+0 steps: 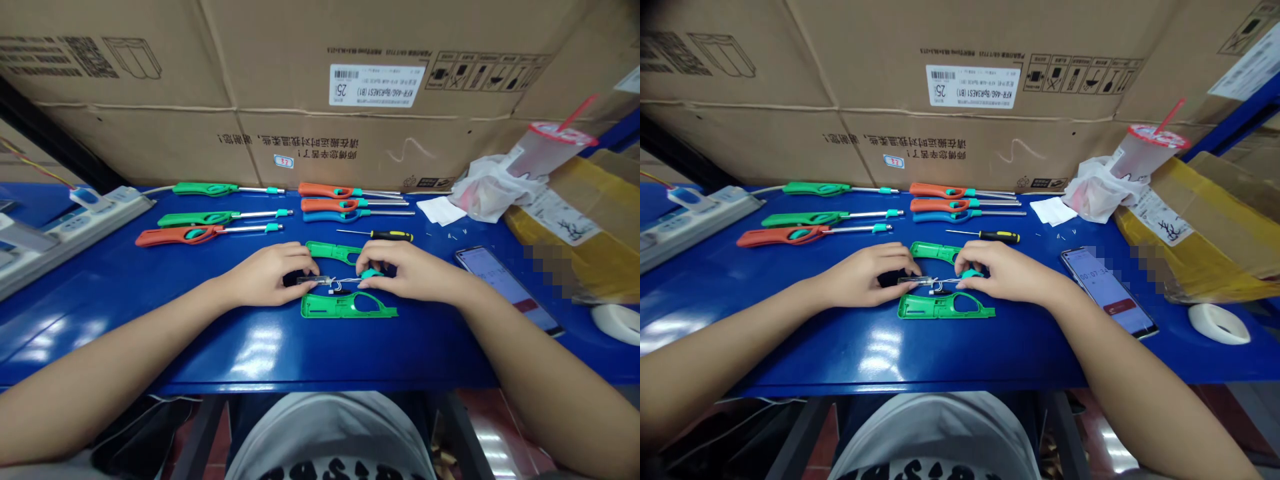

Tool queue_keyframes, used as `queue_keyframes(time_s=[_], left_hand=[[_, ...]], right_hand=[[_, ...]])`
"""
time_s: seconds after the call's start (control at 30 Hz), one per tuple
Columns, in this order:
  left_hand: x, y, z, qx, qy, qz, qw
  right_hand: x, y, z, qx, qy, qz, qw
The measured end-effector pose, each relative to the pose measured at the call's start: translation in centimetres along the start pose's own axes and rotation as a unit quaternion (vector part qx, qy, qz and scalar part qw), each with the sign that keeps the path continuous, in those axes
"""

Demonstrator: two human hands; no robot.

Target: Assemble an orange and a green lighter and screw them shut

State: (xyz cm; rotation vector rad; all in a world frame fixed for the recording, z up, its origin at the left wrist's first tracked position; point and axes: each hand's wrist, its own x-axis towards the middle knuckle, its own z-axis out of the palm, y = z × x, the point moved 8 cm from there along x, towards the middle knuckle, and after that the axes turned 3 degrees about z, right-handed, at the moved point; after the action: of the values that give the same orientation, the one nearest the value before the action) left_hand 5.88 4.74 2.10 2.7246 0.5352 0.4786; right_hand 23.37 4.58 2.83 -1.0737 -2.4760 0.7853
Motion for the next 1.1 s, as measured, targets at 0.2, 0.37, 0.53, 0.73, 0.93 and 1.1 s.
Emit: queue_keyframes(time_s=[0.2, 0.37, 0.53, 0.73, 0.93, 1.1], left_hand=[[0.0, -0.3, -1.2, 0.046, 0.066, -0.019, 0.997], [-0.1, -1.8, -0.6, 0.051, 0.05, -0.056, 0.996], [-0.2, -2.4, -0.2, 0.047, 0.026, -0.06, 0.997], [0.1, 1.0, -2.2, 0.089, 0.037, -0.095, 0.991], [0.1, 3.1, -1.1, 0.116, -0.041, -0.138, 0.983], [-0.1, 0.5, -0.5, 0.007, 0.001, -0.155, 0.988]], right_hand=[[-0.4, 1.5, -1.4, -0.117, 0.012, 0.023, 0.993], [-0.4, 1.1, -1.4, -0.13, 0.015, 0.005, 0.991], [-0.6, -0.2, -1.4, -0.105, 0.018, -0.026, 0.994], [-0.6, -2.8, 0.0, -0.166, 0.024, -0.043, 0.985], [-0.4, -4.6, 2.5, -0.286, -0.011, -0.086, 0.954], [-0.5, -2.5, 1.4, -0.195, 0.036, -0.06, 0.978]])
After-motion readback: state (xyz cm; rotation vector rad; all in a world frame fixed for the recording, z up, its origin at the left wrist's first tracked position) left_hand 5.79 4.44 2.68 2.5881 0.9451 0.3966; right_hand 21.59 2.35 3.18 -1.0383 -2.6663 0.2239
